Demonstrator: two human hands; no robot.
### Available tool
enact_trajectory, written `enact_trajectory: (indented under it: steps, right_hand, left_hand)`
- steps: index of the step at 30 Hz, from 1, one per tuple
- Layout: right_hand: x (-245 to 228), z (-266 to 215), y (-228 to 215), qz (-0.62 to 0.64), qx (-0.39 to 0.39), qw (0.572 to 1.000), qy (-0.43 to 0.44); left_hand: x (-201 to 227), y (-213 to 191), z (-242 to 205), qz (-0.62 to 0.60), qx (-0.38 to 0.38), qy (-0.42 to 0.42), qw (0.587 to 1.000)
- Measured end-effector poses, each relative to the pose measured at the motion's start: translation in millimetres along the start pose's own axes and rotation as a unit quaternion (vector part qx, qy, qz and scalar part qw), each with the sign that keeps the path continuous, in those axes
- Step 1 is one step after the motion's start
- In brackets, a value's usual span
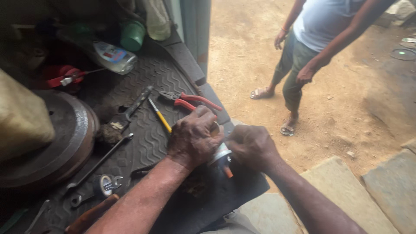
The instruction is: The person uses pliers and a screwdriver to disassemble and clean a small cylindrical fuel pump on a workbench, removing wires and a bracket before scrubbing a component with a small piece of abrasive material.
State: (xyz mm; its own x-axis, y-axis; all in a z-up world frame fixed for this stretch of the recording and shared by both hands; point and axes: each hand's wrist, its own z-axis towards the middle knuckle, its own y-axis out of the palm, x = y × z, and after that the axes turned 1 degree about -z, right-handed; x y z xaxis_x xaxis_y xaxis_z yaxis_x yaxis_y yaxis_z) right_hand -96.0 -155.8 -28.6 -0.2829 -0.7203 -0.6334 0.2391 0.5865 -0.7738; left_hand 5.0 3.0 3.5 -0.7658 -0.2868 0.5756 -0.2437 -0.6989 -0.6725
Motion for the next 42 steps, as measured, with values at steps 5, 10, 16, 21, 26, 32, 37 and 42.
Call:
enact_trajectory:
  steps: [5, 10, 16, 21, 26, 32, 37, 42]
  right_hand:
    - [11.2, -9.9, 4.7, 0.016, 0.050, 0.997, -0.061]
    - [25.6, -16.7, -9.1, -0.029, 0.055, 0.997, -0.036]
    - [28.8, -25.7, -16.4, 0.317, 0.052, 0.941, 0.105]
    - [27.1, -46.8, 1.8, 0.369, 0.053, 0.922, 0.103]
    - [32.7, -50.6, -0.5, 0.427, 0.061, 0.894, 0.124]
    - [33.1, -52.1, -2.0, 0.453, 0.046, 0.879, 0.142]
    - [30.6, -45.5, -12.0, 0.490, 0.023, 0.863, 0.118]
    - [31.6, -32.2, -9.6, 0.505, 0.015, 0.855, 0.120]
  left_hand:
    - [3.8, 4.4, -6.4, -0.002, -0.010, 0.004, 1.000]
    - [1.1, 1.4, -6.9, -0.005, 0.008, 0.002, 1.000]
    - [-5.0, -5.8, -18.0, -0.053, 0.001, -0.030, 0.998]
    - [-19.5, -2.8, -44.0, -0.095, 0.081, 0.001, 0.992]
    - [-26.0, 5.9, -43.8, -0.310, 0.079, -0.212, 0.923]
    - [-37.9, 9.2, -34.1, -0.581, -0.018, -0.441, 0.684]
    - [-52.1, 7.1, -19.9, -0.547, -0.105, -0.484, 0.675]
    - [-53.8, 19.6, -9.6, -0.336, -0.140, -0.470, 0.804]
